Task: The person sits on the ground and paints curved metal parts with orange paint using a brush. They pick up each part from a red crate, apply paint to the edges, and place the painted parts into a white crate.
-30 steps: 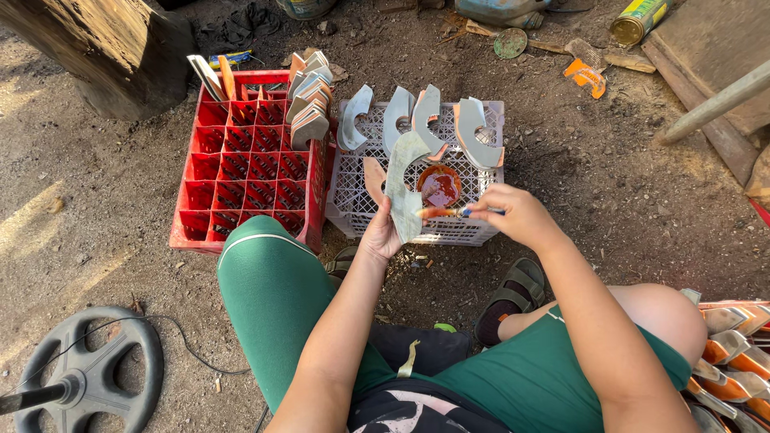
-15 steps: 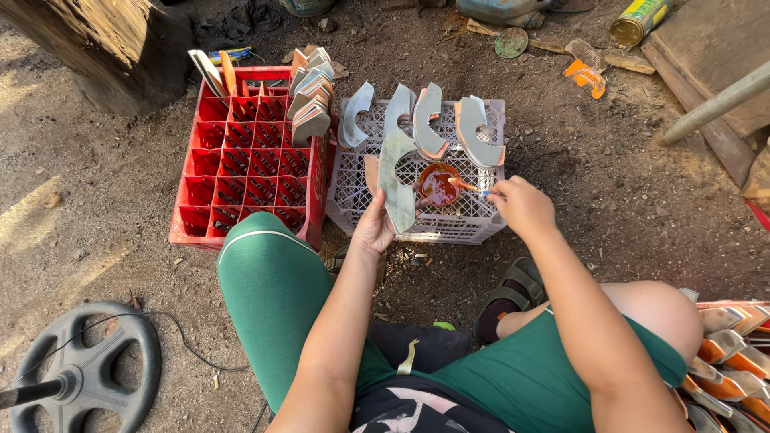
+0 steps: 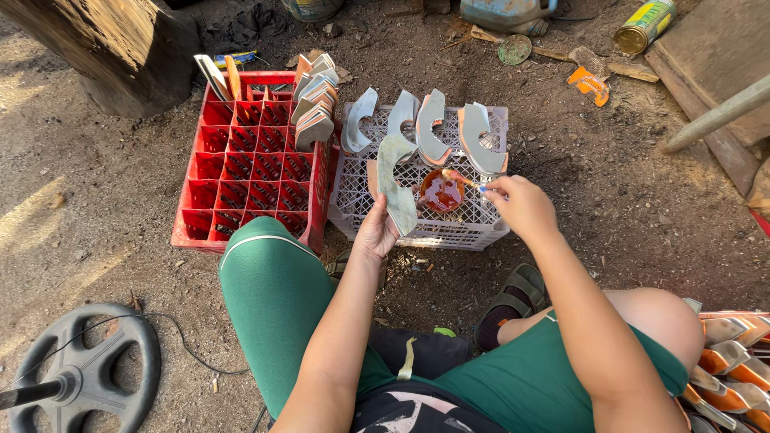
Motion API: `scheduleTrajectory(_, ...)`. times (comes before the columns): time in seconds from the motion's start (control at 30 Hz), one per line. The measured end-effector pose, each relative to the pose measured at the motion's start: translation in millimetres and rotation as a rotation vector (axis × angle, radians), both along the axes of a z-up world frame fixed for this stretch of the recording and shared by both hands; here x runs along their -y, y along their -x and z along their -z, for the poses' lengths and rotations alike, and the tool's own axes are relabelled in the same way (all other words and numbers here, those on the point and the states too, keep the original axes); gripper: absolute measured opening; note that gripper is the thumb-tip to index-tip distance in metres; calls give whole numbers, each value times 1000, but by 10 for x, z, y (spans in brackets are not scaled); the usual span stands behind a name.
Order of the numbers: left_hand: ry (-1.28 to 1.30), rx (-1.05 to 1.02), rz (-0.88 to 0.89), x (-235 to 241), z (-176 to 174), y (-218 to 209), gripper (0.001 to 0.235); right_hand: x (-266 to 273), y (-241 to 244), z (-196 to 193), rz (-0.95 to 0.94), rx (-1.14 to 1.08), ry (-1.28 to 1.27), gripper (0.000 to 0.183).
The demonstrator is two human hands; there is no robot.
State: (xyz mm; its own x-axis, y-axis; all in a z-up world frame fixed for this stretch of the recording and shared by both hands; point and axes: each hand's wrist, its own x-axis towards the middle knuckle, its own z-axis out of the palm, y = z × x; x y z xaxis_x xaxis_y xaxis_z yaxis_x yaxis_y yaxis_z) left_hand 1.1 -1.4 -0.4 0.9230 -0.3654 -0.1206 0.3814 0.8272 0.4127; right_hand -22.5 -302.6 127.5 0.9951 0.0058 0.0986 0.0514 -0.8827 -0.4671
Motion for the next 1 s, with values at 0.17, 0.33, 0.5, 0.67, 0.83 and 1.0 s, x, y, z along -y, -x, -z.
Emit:
scheduleTrajectory(0.17, 44, -45, -25, 81, 9, -72, 61, 177, 91, -142, 81, -207, -565, 25)
scheduleTrajectory(0.33, 1, -2, -5, 142, -81, -97, 65, 267, 157, -108, -1, -247, -760, 23)
scheduleTrajectory(0.5, -51, -17, -10, 155, -210, -79, 71, 197, 229, -130, -126, -97, -582, 22)
scheduleTrajectory(0.67, -119, 19, -6, 159, -240, -66, 78, 82, 279, -264, -2, 28, 50, 17)
scheduleTrajectory(0.83, -114, 11, -35, 158, -202, -93, 80, 27, 309, -386, 7, 185, -121, 18)
scheduleTrajectory(1.0, -6, -12, -20, 170, -167, -94, 74, 15, 317, -376, -114, 72, -418, 21)
